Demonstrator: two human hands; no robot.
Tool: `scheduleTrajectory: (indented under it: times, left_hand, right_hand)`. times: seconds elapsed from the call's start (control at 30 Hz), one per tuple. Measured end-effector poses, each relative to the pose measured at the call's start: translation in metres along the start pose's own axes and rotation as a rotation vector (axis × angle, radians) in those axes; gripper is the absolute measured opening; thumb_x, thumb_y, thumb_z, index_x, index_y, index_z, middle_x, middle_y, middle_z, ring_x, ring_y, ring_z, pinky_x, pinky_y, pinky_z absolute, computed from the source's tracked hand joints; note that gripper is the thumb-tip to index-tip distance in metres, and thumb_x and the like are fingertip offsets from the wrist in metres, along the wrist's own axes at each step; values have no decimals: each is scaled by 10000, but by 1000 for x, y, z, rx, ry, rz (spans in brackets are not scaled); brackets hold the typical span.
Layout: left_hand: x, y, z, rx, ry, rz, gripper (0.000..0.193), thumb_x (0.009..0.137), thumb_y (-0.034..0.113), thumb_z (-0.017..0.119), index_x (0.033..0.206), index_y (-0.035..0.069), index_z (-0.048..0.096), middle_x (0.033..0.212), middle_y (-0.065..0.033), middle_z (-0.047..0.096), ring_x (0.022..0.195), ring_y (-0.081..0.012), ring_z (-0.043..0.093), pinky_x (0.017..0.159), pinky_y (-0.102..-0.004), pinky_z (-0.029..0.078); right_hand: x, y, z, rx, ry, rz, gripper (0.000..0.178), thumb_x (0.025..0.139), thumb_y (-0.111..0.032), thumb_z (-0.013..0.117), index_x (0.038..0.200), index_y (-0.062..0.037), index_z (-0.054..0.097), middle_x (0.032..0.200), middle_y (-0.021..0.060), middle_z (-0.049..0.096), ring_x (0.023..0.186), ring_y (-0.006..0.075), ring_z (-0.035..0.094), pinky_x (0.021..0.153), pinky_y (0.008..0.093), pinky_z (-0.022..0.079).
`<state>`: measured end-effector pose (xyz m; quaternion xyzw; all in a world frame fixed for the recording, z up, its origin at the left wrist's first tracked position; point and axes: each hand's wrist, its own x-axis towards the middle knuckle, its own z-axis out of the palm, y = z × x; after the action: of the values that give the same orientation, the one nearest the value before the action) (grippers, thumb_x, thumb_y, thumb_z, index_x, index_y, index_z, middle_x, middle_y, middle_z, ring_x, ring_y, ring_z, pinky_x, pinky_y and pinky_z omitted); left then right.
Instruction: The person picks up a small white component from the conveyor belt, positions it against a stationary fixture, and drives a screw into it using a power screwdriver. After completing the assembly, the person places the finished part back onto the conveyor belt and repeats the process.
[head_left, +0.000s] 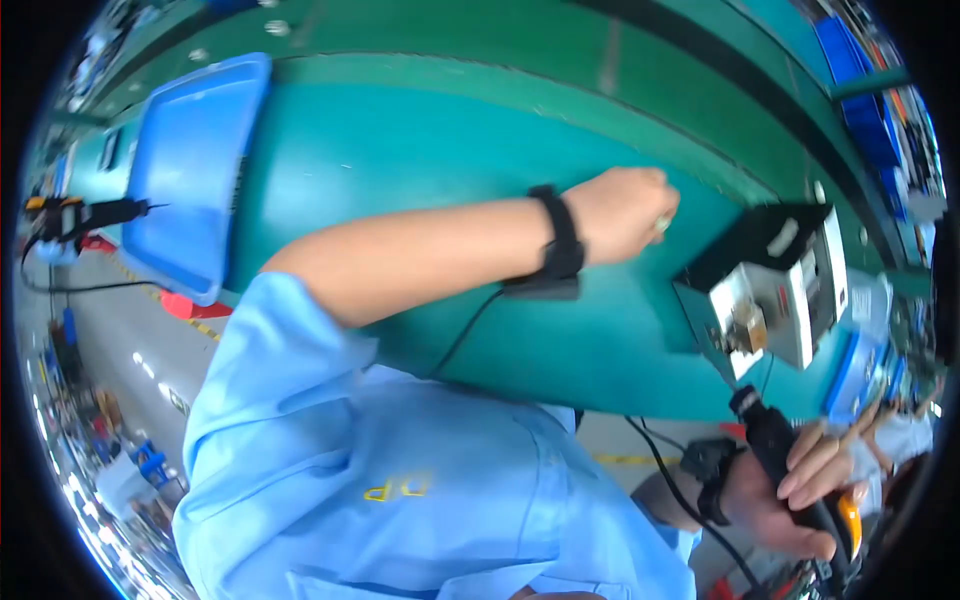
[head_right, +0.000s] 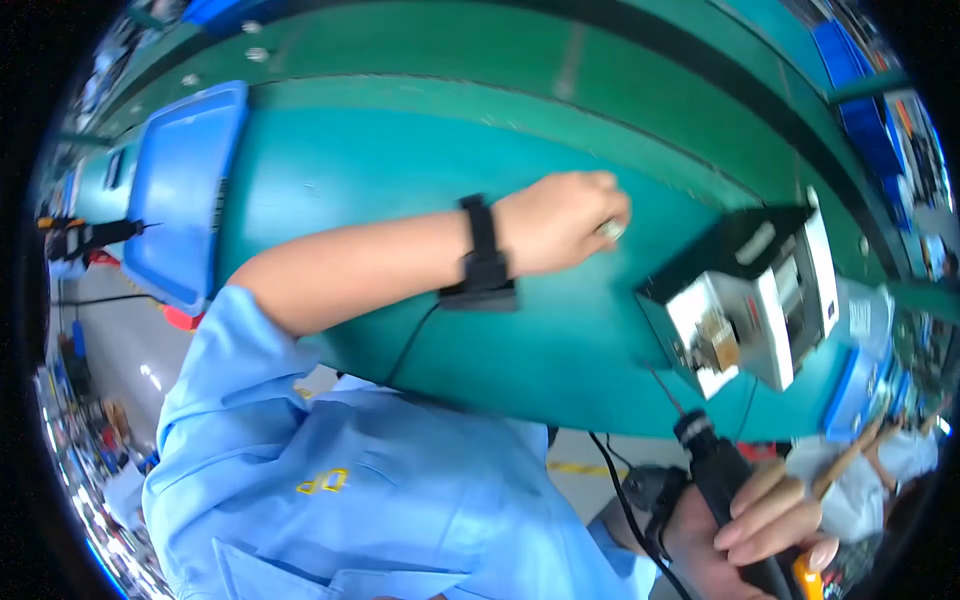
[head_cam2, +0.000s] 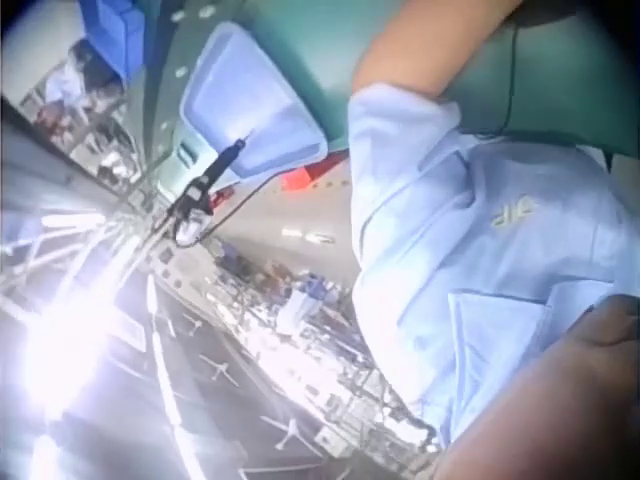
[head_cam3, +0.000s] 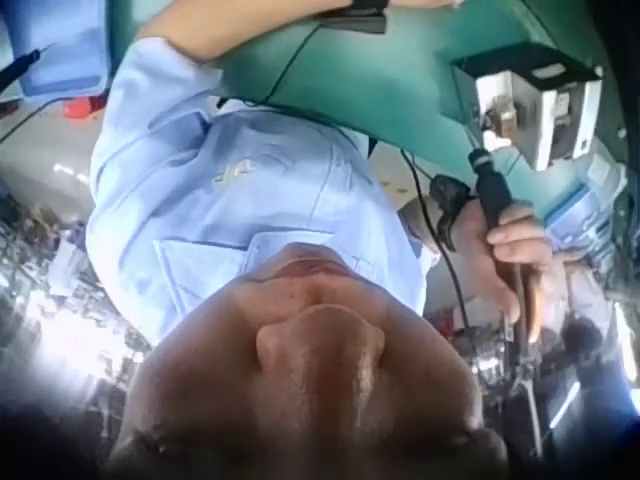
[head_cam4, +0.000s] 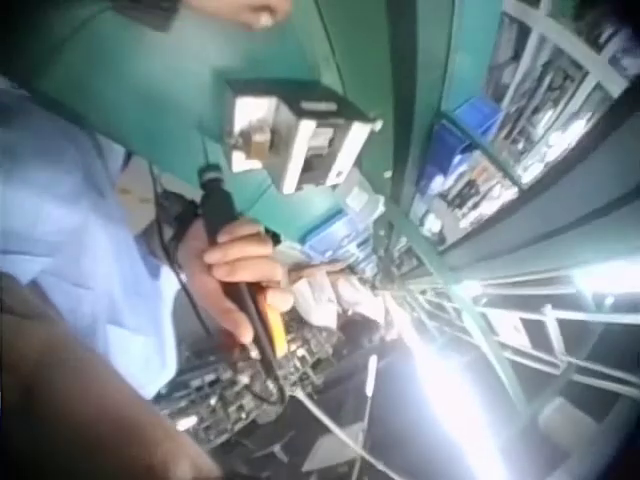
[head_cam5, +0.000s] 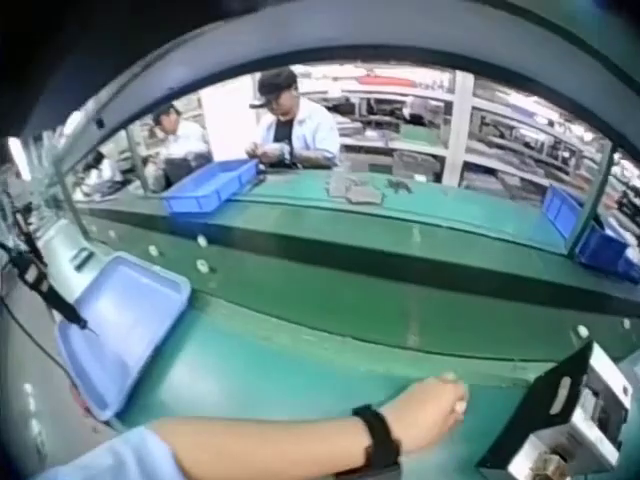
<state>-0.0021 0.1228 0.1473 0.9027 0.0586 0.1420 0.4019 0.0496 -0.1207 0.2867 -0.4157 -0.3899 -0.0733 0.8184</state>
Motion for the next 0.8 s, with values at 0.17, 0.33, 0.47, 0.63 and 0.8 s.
scheduleTrajectory:
  times: [0.17,0.33,0.47,0.63,0.8]
  left_hand:
    - [60,-51,-67,190,178,-89,288,808,191,695,1059,58,653,994,-175,633,964,-353,608,838,-447,497]
    - [37,-107,-175,785,444,-287,328,812,158,633,1135,152,682,1070,-172,644,1055,-341,606,919,-433,499]
    - [-36,-179,-290,1210,318,-800,261,882,143,518,1097,125,663,1128,-175,636,1111,-361,589,906,-464,511]
    - [-99,-248,-347,961,-61,-805,179,828,122,584,969,78,685,965,-177,684,958,-338,657,827,-429,517]
    - [-84,-193,-291,676,104,-528,181,810,75,659,987,63,688,828,-114,662,824,-211,651,750,-326,515]
  right_hand:
    - [-15,14,9,-21,-74,156,500,883,-517,637,1064,-68,509,595,-30,408,528,70,406,529,229,283]
    - [-14,22,-12,-107,-57,186,460,894,-475,645,1079,-80,499,610,-20,418,536,72,413,534,227,292]
    - [-15,15,-21,-163,-22,197,455,894,-464,649,1081,-77,499,615,-18,410,531,73,403,535,227,293]
    - [-18,7,-24,-140,-9,210,483,901,-467,636,1108,-58,487,622,-21,407,530,71,400,555,227,305]
    - [16,7,-25,-54,-29,92,613,908,-594,552,1201,-59,491,624,-29,463,512,84,458,507,245,335]
